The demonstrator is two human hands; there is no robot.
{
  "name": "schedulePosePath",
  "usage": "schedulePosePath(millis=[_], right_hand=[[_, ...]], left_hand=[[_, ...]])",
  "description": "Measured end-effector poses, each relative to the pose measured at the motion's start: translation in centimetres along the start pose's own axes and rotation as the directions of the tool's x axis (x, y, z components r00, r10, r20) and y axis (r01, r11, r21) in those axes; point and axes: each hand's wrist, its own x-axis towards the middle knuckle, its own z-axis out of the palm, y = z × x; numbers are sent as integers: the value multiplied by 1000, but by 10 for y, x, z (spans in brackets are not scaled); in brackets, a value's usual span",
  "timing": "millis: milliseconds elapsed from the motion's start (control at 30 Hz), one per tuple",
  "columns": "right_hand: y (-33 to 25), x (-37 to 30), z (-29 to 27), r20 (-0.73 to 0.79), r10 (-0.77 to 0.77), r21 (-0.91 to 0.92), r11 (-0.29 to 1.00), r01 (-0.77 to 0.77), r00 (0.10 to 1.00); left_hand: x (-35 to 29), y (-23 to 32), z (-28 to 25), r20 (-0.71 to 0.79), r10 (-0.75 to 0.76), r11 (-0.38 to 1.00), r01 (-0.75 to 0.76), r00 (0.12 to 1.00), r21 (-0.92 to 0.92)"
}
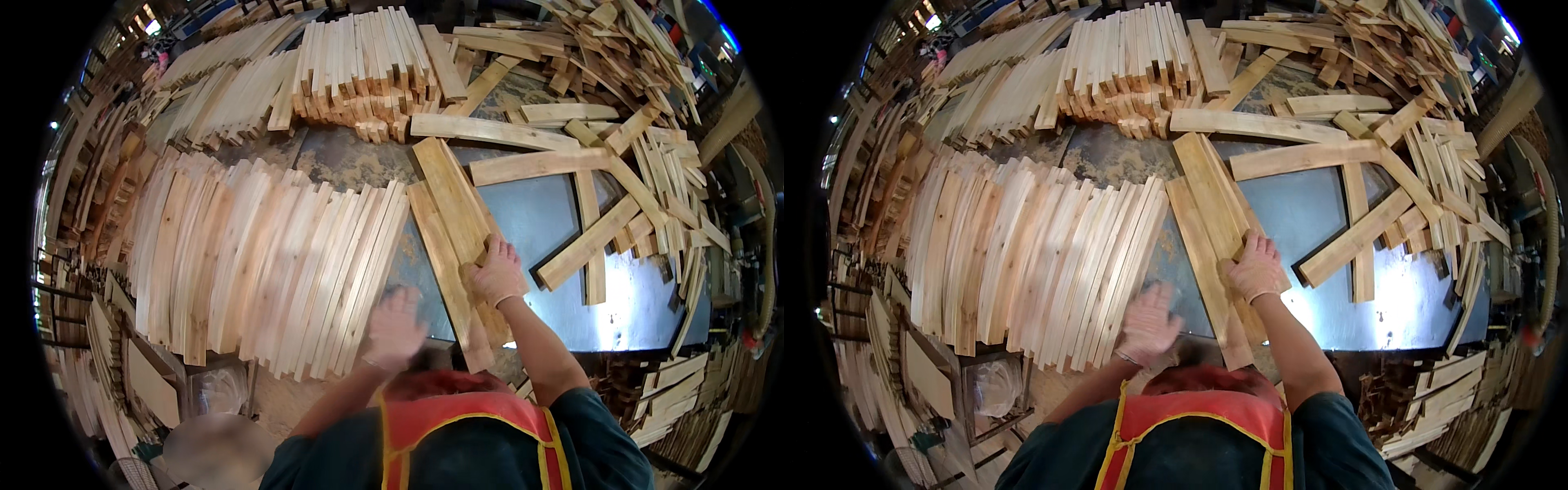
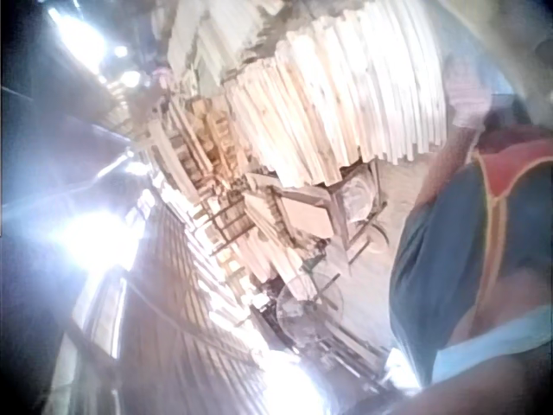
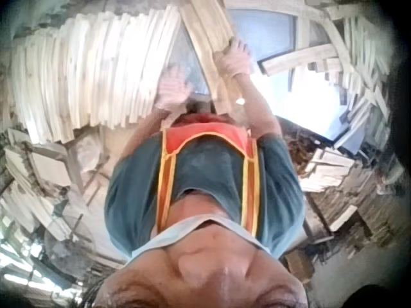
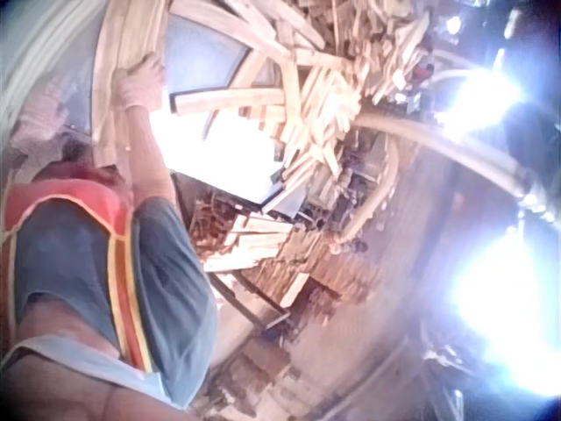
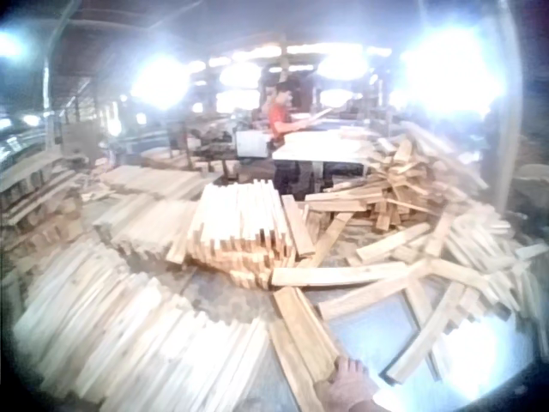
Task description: The person rapidly picks up wooden planks from a large pile on a metal table and stacks them into a neat pile. The person uses both hands to quickly sort and arrange the wood pieces.
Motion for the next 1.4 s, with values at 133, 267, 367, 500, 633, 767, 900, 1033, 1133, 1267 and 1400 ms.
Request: schedulePosePath(millis=[133, 267, 367, 500, 633, 767, 900, 1033, 1133, 1267, 1400], right_hand=[[-22, 1, 12, 97, -6, 204, 979, -14, 995], [-57, -23, -38, 198, -61, 615, 785, -75, 978], [-14, -4, -2, 227, -228, 928, 347, -139, 947], [65, -11, 8, 452, -130, 845, 380, -377, 882], [48, -34, -18, 441, -120, 833, 423, -356, 890], [57, -74, 31, 397, 84, 848, 346, -401, 914], [-8, -125, 46, 553, -33, 696, 568, -439, 833], [-88, -118, 73, 345, -440, 697, 712, 88, 829], [-78, -94, 53, 486, -459, 676, 737, 13, 744], [-5, -12, 4, -139, -263, -203, 951, 233, 955], [43, -6, -2, 88, -37, -11, 999, 38, 995]], left_hand=[[-17, 38, 21, 341, -171, 538, 377, 924, -754], [-52, 49, 39, 345, -369, 353, 474, 863, -807], [-60, 48, 131, 52, -199, 773, 189, 979, -605], [-74, 94, 86, 495, -445, 189, 618, 747, -763], [-59, 51, 81, 295, -121, 394, 319, 948, -862], [-51, -2, 33, -111, -272, 724, 127, 956, -678], [-76, -48, -64, 24, -74, 925, 78, 997, -373], [-58, -66, -20, -545, 164, 986, -149, 822, 72], [-42, -81, -15, -518, 120, 980, -186, 847, -77], [-21, -59, -24, -263, 96, 995, -87, 960, 46], [-16, -21, -8, -330, 263, 962, -220, 906, 164]])
